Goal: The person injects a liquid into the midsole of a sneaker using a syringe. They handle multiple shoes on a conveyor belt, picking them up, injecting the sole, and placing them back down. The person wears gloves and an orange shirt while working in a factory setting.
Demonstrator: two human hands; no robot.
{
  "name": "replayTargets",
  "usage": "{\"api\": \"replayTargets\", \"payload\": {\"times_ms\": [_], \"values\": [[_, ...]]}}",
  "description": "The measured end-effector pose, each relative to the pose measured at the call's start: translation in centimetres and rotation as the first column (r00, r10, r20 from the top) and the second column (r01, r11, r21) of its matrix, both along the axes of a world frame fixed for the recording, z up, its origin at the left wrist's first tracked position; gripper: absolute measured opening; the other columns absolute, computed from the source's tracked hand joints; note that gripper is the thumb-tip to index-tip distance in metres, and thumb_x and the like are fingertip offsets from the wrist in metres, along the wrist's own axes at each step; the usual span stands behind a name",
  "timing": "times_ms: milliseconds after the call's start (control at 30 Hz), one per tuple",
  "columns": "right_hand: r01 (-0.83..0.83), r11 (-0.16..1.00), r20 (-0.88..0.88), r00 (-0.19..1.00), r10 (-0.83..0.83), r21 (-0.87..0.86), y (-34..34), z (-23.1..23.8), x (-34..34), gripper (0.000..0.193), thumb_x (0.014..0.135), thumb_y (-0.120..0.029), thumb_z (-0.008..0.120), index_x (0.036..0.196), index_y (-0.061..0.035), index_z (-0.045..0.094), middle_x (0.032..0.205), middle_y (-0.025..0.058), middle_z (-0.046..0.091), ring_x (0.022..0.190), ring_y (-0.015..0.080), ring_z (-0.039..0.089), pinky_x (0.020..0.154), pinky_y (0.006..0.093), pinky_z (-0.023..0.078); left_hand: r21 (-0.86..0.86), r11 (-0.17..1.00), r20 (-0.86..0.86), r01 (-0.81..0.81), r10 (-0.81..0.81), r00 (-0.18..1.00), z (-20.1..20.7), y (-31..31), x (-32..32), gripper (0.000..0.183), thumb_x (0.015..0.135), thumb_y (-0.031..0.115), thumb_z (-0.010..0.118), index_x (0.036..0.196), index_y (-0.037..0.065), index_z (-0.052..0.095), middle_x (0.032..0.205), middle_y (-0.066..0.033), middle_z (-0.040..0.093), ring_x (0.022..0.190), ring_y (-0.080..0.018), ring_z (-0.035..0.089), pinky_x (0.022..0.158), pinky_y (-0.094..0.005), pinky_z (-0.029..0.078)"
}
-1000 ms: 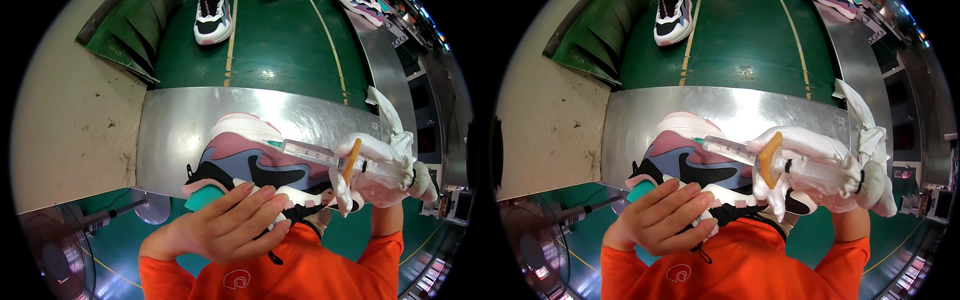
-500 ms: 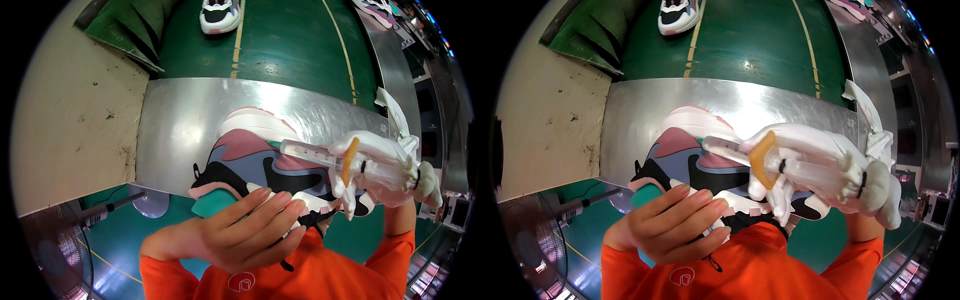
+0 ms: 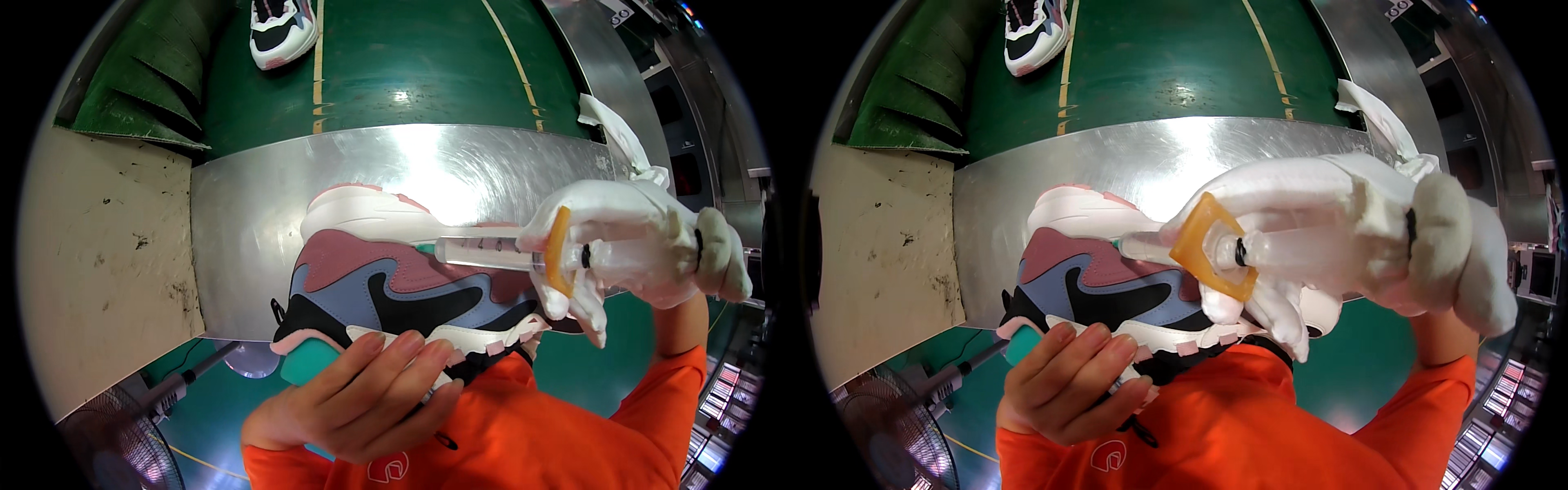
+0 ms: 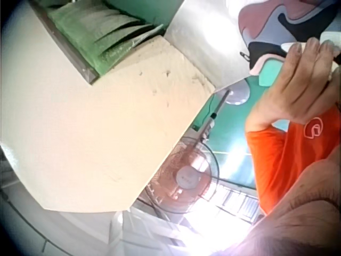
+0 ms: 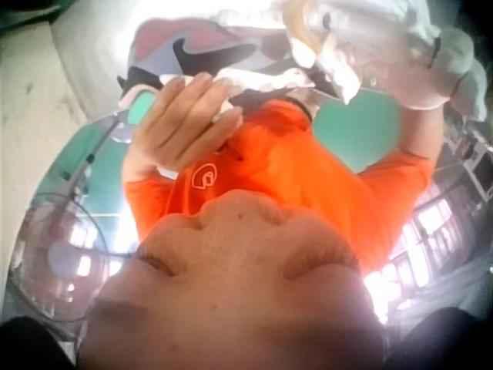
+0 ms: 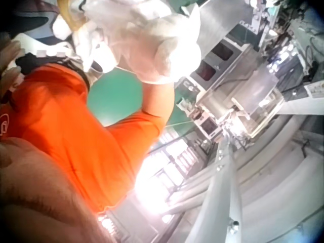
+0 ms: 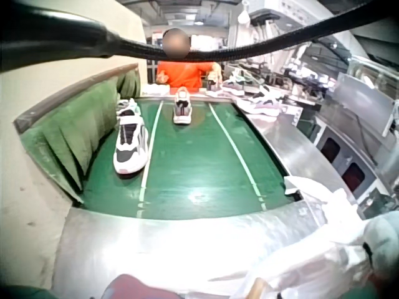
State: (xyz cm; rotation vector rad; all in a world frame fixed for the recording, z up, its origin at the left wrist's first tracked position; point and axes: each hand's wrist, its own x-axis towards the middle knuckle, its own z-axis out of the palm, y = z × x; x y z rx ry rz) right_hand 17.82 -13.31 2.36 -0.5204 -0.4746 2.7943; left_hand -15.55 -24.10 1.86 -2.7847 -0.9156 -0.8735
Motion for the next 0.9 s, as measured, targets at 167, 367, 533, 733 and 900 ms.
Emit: {"api": "replayTargets", "payload": {"times_ms": [167,367,533,733,900], "values": [[-0.198,0.885,0.435,0.9,-0.006,0.422,0.5,6.3,-2.8,0.047,0.094,-0.009,0.053,0.133,0.0105,0.037,0.098,0.0293,0.06,0.066,0.0318,0.067,0.056,0.0383,0.06,-0.001,1.0,-0.026,-0.014,0.014,1.0,-0.2,-0.3,-0.1,0.019,0.091,0.024,0.062,0.109,0.019,0.06,0.113,-0.0016,0.069,0.104,-0.0185,0.065,0.096,-0.034,0.049],[-0.584,0.59,0.705,0.708,0.035,0.558,1.4,10.2,-3.9,0.038,0.093,-0.002,0.052,0.128,0.0092,0.042,0.089,0.0241,0.063,0.062,0.0289,0.067,0.053,0.0346,0.06,-0.001,1.0,-0.056,-0.025,0.025,0.998,-0.2,-0.7,-0.2,0.025,0.089,0.034,0.067,0.111,0.024,0.061,0.106,-0.0011,0.07,0.1,-0.0199,0.066,0.093,-0.0376,0.052],[-0.326,0.825,0.657,0.751,-0.07,0.461,0.1,10.3,-3.3,0.036,0.092,-0.006,0.051,0.125,0.0087,0.045,0.086,0.0226,0.064,0.062,0.0275,0.067,0.053,0.0339,0.059,-0.015,0.999,-0.04,-0.031,0.031,0.999,-0.1,-0.8,-0.2,0.027,0.089,0.026,0.066,0.115,0.02,0.059,0.112,-0.0012,0.069,0.104,-0.019,0.064,0.095,-0.0356,0.05],[-0.444,0.741,0.728,0.681,-0.087,0.504,-0.2,12.1,-3.3,0.062,0.084,-0.03,0.064,0.125,0.0126,0.043,0.089,0.0248,0.063,0.064,0.0275,0.067,0.057,0.0344,0.06,-0.04,0.999,-0.039,-0.027,0.025,0.999,0.2,-0.7,-0.2,0.024,0.091,0.02,0.063,0.115,0.019,0.06,0.115,-0.0015,0.068,0.107,-0.0185,0.063,0.096,-0.0337,0.049],[-0.348,0.778,0.613,0.788,-0.06,0.523,-0.5,11.3,-2.2,0.073,0.077,-0.034,0.07,0.125,0.0138,0.042,0.091,0.0262,0.062,0.067,0.0277,0.067,0.058,0.0337,0.06,-0.056,0.998,-0.05,-0.027,0.025,0.998,0.3,-0.8,-0.2,0.022,0.089,0.022,0.066,0.11,0.021,0.061,0.114,-0.0021,0.068,0.106,-0.0202,0.064,0.096,-0.0361,0.049]]}}
